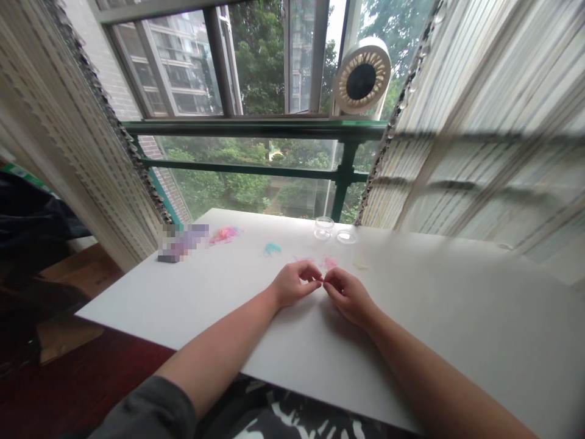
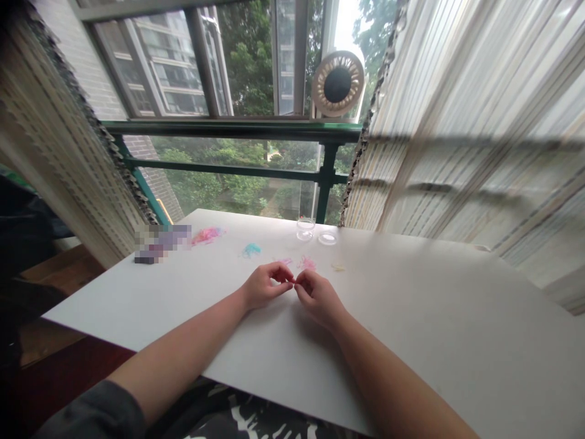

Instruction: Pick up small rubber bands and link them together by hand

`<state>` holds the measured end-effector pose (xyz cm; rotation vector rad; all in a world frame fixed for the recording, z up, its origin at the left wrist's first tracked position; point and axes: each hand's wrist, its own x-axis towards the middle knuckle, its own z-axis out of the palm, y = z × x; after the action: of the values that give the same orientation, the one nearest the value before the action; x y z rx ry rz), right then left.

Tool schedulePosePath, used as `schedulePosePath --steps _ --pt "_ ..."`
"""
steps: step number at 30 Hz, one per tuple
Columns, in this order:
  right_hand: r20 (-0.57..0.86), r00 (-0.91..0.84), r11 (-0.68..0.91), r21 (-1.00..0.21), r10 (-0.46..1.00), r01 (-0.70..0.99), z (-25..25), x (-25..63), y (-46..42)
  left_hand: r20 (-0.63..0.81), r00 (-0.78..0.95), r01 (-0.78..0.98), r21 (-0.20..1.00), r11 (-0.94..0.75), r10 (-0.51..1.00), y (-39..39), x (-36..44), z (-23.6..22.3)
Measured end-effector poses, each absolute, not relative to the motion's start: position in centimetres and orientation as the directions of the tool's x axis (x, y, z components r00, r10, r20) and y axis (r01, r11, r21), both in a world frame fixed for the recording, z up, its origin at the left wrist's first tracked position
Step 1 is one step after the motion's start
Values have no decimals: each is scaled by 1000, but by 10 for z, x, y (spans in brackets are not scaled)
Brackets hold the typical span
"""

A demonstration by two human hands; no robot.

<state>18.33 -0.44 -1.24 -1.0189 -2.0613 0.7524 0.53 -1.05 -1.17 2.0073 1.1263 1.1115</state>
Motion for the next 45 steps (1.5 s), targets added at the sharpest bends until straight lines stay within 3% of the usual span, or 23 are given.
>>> schedulePosePath --steps 45 --pt "316 -421 498 -743 850 447 -12 183 -5 379 242 368 816 -446 893 -11 5 -7"
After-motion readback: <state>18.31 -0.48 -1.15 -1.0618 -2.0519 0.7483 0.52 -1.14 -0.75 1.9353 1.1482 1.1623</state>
